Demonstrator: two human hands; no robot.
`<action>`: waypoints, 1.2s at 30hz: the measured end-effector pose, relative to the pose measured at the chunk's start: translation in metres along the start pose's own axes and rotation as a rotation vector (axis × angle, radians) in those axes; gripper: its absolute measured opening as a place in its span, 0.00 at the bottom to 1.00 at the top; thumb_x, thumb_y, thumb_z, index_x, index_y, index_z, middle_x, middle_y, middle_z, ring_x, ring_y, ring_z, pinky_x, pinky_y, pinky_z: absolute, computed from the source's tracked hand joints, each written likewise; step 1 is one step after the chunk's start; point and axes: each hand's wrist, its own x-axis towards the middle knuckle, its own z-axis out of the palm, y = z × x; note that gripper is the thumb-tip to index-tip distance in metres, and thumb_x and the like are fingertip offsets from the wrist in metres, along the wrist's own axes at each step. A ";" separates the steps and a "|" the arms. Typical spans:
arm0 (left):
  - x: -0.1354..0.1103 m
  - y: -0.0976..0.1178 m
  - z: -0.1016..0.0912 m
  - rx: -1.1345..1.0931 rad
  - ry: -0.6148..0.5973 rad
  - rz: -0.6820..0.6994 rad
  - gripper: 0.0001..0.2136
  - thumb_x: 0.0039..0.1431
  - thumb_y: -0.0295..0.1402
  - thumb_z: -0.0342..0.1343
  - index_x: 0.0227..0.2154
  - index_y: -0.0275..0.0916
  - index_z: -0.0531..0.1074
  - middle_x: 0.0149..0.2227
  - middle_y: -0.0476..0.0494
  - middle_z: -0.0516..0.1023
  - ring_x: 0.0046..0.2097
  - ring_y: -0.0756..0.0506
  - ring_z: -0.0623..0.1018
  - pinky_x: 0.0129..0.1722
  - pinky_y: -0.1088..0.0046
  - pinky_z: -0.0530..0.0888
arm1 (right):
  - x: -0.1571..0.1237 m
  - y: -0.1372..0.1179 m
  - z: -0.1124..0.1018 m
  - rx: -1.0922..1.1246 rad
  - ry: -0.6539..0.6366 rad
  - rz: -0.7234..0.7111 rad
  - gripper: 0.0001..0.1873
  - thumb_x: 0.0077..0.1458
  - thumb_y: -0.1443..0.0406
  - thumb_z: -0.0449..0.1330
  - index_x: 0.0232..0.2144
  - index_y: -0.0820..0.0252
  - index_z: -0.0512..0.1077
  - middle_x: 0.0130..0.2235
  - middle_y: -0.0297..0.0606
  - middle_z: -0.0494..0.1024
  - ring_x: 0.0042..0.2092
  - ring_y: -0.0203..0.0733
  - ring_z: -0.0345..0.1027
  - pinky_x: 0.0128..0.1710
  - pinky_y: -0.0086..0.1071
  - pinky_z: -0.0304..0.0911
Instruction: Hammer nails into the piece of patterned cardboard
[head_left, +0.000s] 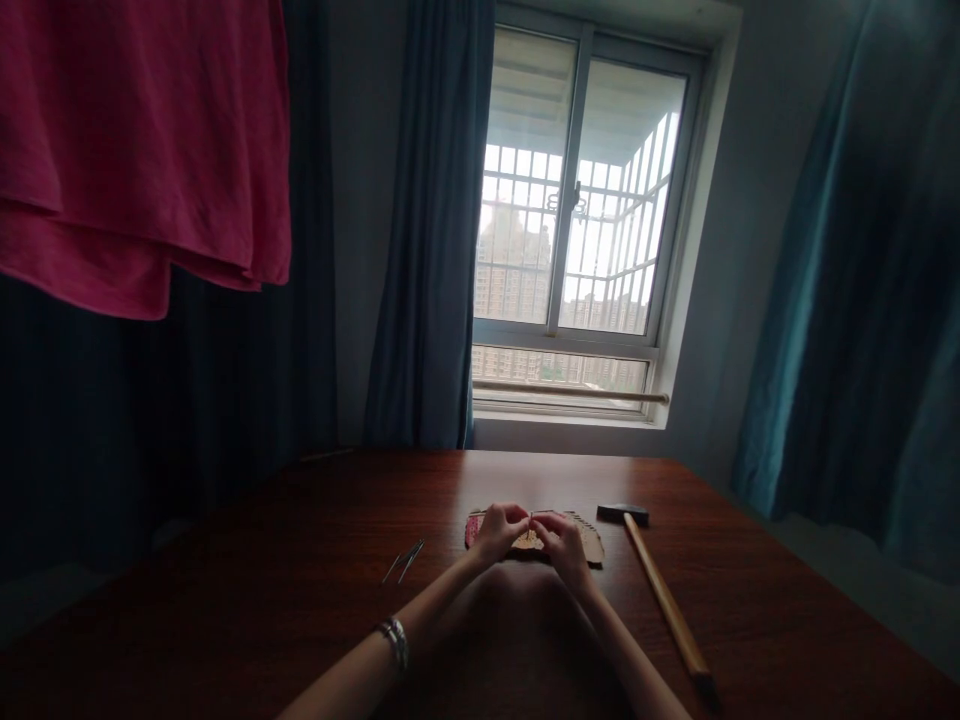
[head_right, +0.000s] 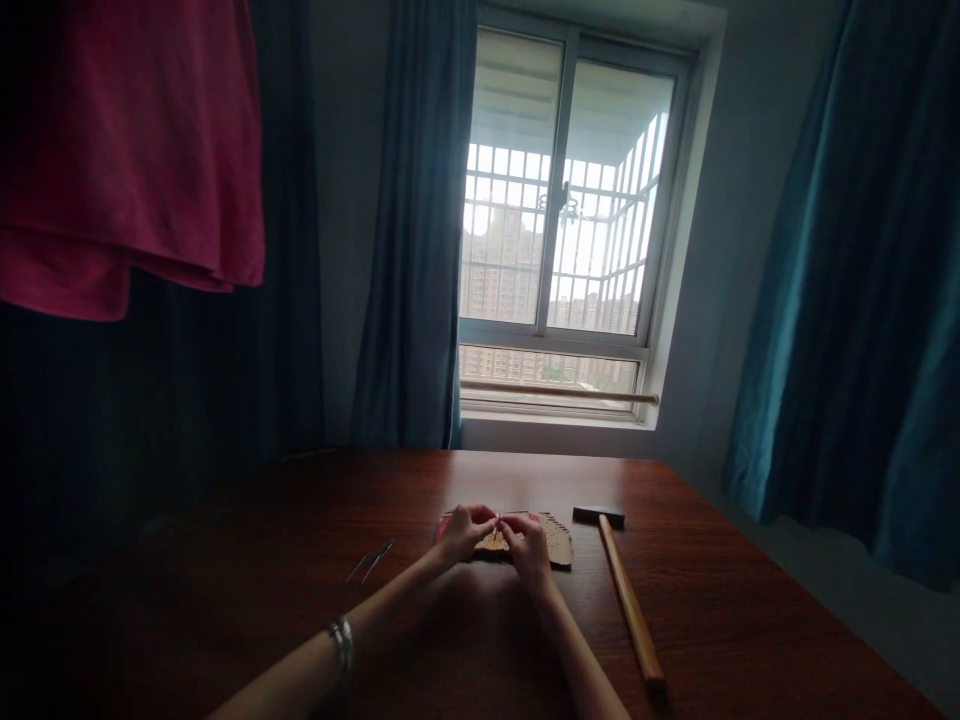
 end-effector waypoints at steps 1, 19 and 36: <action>-0.001 0.001 0.000 0.005 0.001 -0.002 0.15 0.47 0.42 0.53 0.28 0.34 0.75 0.27 0.45 0.77 0.31 0.48 0.74 0.30 0.77 0.68 | 0.000 0.000 0.000 -0.003 0.002 0.004 0.15 0.50 0.56 0.56 0.32 0.59 0.76 0.32 0.40 0.78 0.35 0.44 0.70 0.27 0.30 0.66; -0.002 0.007 -0.004 -0.097 -0.094 -0.028 0.16 0.47 0.43 0.53 0.29 0.34 0.76 0.29 0.45 0.78 0.33 0.47 0.74 0.32 0.76 0.68 | 0.000 0.006 0.001 -0.030 0.037 0.032 0.10 0.44 0.61 0.58 0.28 0.61 0.74 0.28 0.39 0.77 0.30 0.42 0.71 0.31 0.32 0.65; 0.023 -0.051 -0.019 0.194 0.012 -0.161 0.25 0.41 0.25 0.52 0.47 0.32 0.66 0.48 0.36 0.69 0.51 0.42 0.67 0.51 0.70 0.63 | 0.014 0.037 -0.007 -0.080 0.085 0.135 0.12 0.43 0.58 0.58 0.26 0.61 0.73 0.26 0.39 0.77 0.29 0.43 0.71 0.27 0.32 0.66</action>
